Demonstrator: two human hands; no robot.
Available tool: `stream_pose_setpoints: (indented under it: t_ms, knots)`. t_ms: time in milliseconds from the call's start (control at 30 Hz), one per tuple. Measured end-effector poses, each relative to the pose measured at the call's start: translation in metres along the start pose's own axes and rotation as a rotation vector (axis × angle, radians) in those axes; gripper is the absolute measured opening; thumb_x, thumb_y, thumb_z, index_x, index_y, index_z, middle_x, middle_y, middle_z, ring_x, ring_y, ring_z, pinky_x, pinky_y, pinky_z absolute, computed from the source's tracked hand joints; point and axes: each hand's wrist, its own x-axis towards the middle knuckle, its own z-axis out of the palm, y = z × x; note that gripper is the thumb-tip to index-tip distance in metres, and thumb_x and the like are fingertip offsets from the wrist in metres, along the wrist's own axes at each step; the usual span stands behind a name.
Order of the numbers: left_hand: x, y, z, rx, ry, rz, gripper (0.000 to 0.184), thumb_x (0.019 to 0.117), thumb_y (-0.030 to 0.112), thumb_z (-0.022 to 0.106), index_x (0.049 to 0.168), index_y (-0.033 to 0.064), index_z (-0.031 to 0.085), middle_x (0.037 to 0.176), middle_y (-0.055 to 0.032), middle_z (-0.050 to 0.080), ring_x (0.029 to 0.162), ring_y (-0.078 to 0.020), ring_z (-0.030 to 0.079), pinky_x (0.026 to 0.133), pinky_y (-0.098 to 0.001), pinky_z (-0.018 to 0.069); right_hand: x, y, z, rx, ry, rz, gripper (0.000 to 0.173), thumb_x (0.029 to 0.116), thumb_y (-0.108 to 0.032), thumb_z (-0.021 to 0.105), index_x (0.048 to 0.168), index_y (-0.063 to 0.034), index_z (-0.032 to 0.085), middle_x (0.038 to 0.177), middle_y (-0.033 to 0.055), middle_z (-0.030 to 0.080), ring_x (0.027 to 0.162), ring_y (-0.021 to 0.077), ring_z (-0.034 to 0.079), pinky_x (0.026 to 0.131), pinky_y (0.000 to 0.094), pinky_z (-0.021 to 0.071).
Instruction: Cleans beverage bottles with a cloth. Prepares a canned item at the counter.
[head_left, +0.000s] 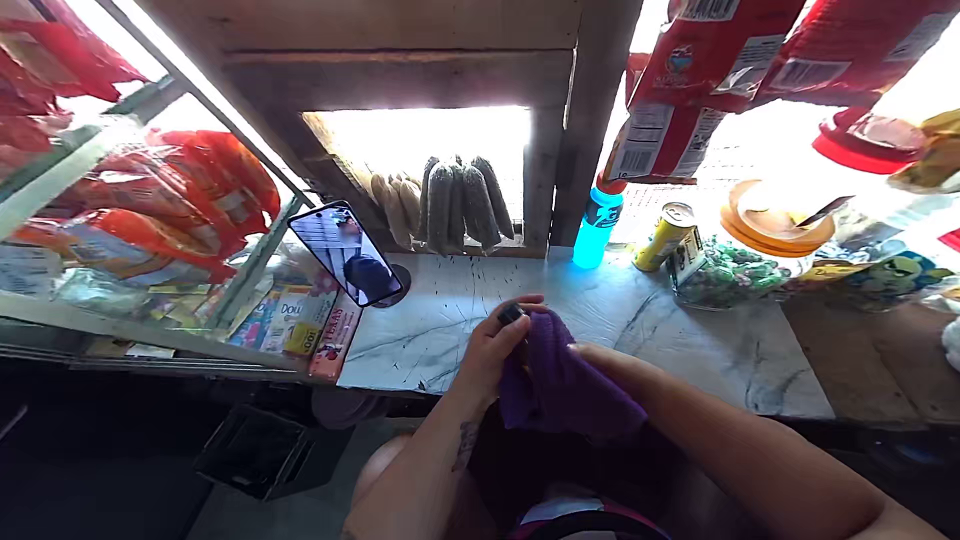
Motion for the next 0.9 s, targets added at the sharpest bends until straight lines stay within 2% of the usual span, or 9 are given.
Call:
stream_pose_setpoints:
  t_ms: [67,167,233,300,400,500,600,733,900]
  knots:
    - [0.004,0.002,-0.002,0.036,0.166,-0.052,0.040,0.0974,0.035,0.059,0.123,0.0051,0.067,0.114,-0.0044,0.072,0.099,-0.0103,0.068,0.084,-0.0283,0.0575,-0.009,-0.004,0.008,-0.062,0.035,-0.062,0.070,0.0858,-0.039,0.076,0.139,-0.0088,0.042,0.109,-0.0071,0.070,0.097,0.0004,0.068,0.087,0.0239,0.0584]
    - [0.008,0.001,0.000,0.059,0.295,-0.046,0.034,0.0988,0.026,0.054,0.123,0.0041,0.066,0.112,-0.0043,0.072,0.095,-0.0094,0.068,0.081,-0.0266,0.0572,-0.004,0.006,0.011,-0.128,0.063,-0.137,0.092,0.0773,-0.019,0.082,0.149,-0.0006,0.028,0.124,0.0009,0.064,0.109,0.0026,0.065,0.096,0.0249,0.0559]
    - [0.007,0.000,0.004,0.009,0.259,-0.028,0.032,0.0981,0.028,0.051,0.115,0.0067,0.067,0.110,-0.0037,0.071,0.095,-0.0099,0.068,0.081,-0.0272,0.0571,-0.007,0.008,0.013,-0.067,0.022,-0.139,0.088,0.0774,-0.028,0.082,0.145,-0.0035,0.033,0.119,-0.0034,0.066,0.106,0.0015,0.066,0.093,0.0245,0.0567]
    - [0.003,-0.003,0.000,-0.124,0.068,0.012,0.036,0.0943,0.047,0.061,0.102,0.0136,0.070,0.123,-0.0057,0.070,0.114,-0.0160,0.066,0.094,-0.0326,0.0554,-0.017,0.001,0.019,0.039,-0.019,-0.081,0.063,0.0761,-0.043,0.080,0.124,-0.0145,0.052,0.100,-0.0096,0.071,0.091,-0.0005,0.068,0.082,0.0219,0.0582]
    - [0.004,-0.009,-0.008,-0.261,-0.356,0.148,0.048,0.0879,0.060,0.067,0.110,0.0177,0.073,0.136,-0.0109,0.064,0.131,-0.0271,0.057,0.109,-0.0429,0.0470,-0.040,-0.020,0.034,0.151,0.006,0.032,0.028,0.0886,-0.055,0.062,0.092,-0.0275,0.061,0.080,-0.0127,0.069,0.076,-0.0044,0.066,0.070,0.0171,0.0546]
    - [0.003,-0.013,-0.001,-0.260,-0.545,0.233,0.053,0.0925,0.058,0.063,0.122,0.0144,0.070,0.140,-0.0144,0.061,0.133,-0.0306,0.055,0.112,-0.0444,0.0451,-0.028,0.000,0.010,0.234,-0.313,-0.092,0.042,0.0953,-0.066,0.054,0.109,-0.0284,0.065,0.097,-0.0137,0.074,0.094,-0.0064,0.068,0.079,0.0164,0.0567]
    - [-0.001,-0.013,0.002,-0.138,-0.463,0.215,0.046,0.0972,0.053,0.059,0.113,0.0120,0.073,0.139,-0.0132,0.062,0.134,-0.0283,0.054,0.113,-0.0420,0.0438,-0.046,-0.036,0.043,0.082,-0.111,0.013,0.038,0.1060,-0.045,0.029,0.116,-0.0158,0.050,0.094,-0.0122,0.067,0.092,-0.0090,0.062,0.079,0.0134,0.0519]
    - [-0.009,-0.013,0.003,-0.026,-0.214,0.151,0.044,0.0954,0.050,0.062,0.103,0.0085,0.075,0.132,-0.0105,0.066,0.128,-0.0209,0.058,0.109,-0.0371,0.0463,-0.026,-0.015,0.020,-0.097,-0.055,0.032,0.033,0.1060,-0.039,0.041,0.121,-0.0150,0.058,0.098,-0.0133,0.069,0.094,-0.0059,0.065,0.086,0.0184,0.0551]
    - [-0.013,-0.011,0.003,0.136,-0.013,0.128,0.041,0.0960,0.043,0.059,0.106,0.0060,0.075,0.129,-0.0088,0.067,0.120,-0.0175,0.062,0.101,-0.0352,0.0516,-0.015,0.001,0.020,-0.303,0.038,-0.090,0.075,0.0880,-0.041,0.072,0.144,-0.0014,0.041,0.121,0.0019,0.065,0.106,0.0008,0.063,0.095,0.0241,0.0539]
